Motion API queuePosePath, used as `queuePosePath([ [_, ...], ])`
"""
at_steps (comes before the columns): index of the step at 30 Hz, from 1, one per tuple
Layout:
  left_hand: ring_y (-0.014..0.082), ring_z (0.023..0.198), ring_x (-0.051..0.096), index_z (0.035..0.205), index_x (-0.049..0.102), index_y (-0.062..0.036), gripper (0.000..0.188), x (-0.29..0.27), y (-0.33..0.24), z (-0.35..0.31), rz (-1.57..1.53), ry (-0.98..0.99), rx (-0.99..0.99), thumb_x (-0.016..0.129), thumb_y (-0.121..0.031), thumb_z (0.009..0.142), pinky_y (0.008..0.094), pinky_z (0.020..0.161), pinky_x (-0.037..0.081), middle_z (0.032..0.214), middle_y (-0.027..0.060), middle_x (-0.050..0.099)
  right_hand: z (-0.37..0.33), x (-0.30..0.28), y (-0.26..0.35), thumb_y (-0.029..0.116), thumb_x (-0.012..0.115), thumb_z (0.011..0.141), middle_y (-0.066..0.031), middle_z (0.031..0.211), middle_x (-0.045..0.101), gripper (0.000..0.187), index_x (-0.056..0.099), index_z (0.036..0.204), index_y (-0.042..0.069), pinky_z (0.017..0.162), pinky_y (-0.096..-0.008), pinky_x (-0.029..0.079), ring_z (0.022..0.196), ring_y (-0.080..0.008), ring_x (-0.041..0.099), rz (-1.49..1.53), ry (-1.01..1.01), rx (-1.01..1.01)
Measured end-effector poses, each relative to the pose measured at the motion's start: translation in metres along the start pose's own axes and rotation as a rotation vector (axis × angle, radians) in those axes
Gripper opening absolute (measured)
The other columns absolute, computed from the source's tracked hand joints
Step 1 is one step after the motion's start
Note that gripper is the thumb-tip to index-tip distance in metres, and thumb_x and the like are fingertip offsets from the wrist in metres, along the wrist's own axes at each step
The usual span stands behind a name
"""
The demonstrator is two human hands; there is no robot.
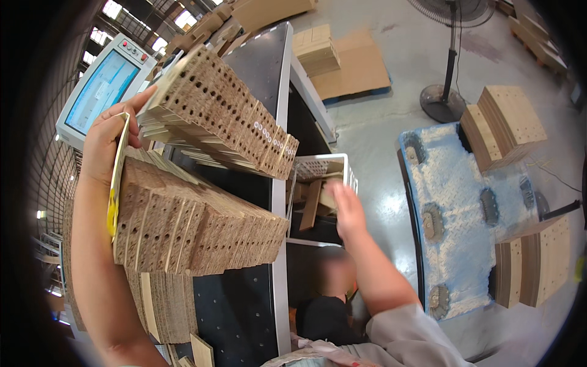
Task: The person peels small white circular stickers from a sheet and applies them to holes on wooden furniture components, handling the components one at a time.
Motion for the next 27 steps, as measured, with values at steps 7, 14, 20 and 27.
queuePosePath([
  [7, 0.0158, 0.094, 0.057, 0.082, 0.057, -0.0072, 0.023, -0.085, -0.057, -0.112, -0.282, -0.333, 0.373, 0.04, -0.019, 0.092, 0.0254, 0.077, 0.046, 0.123, 0.0182, 0.054, -0.253, -0.214, -0.199, 0.019, 0.055, 0.089, -0.0026, 0.062, 0.054, 0.023, 0.055, 0.072, 0.003, 0.056, -0.0295, 0.043, 0.057, -0.0125, 0.049, -0.521, -0.023, 0.434],
  [14, 0.0228, 0.067, 0.059, 0.079, 0.055, 0.0008, 0.028, 0.03, 0.08, -0.366, -0.576, -0.378, -0.18, 0.049, -0.023, 0.091, 0.0292, 0.062, 0.049, 0.079, 0.019, 0.061, -0.217, -0.099, -0.121, 0.016, 0.058, 0.089, 0.0013, 0.076, 0.06, 0.016, 0.061, 0.085, 0.001, 0.066, -0.0242, 0.044, 0.073, -0.0085, 0.053, -0.665, 0.33, 0.178],
  [20, 0.024, 0.076, 0.065, 0.084, 0.055, 0.0036, 0.031, 0.086, 0.133, -0.577, -0.941, -0.589, -0.523, 0.044, -0.024, 0.094, 0.0276, 0.064, 0.055, 0.082, 0.0196, 0.062, -0.275, 0.058, -0.024, 0.015, 0.06, 0.085, -0.0099, 0.098, 0.062, 0.013, 0.062, 0.091, 0.003, 0.093, -0.0391, 0.033, 0.091, -0.021, 0.056, -0.377, 0.792, 0.007],
  [27, 0.0144, 0.059, 0.057, 0.079, 0.055, -0.0053, 0.013, 0.072, 0.124, -0.679, -0.723, -0.821, -0.913, 0.045, -0.012, 0.084, 0.0267, 0.056, 0.045, 0.07, 0.0066, 0.059, -0.432, 0.2, 0.006, 0.007, 0.06, 0.085, -0.0094, 0.085, 0.061, 0.013, 0.062, 0.096, 0.001, 0.067, -0.0276, 0.046, 0.075, -0.0197, 0.059, -0.328, 1.448, -0.149],
])
Point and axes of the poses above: each hand's wrist, its own z-axis towards the middle knuckle, its own x-axis out of the palm, y = z × x, the point moved 10 cm from there along z, towards the middle knuckle
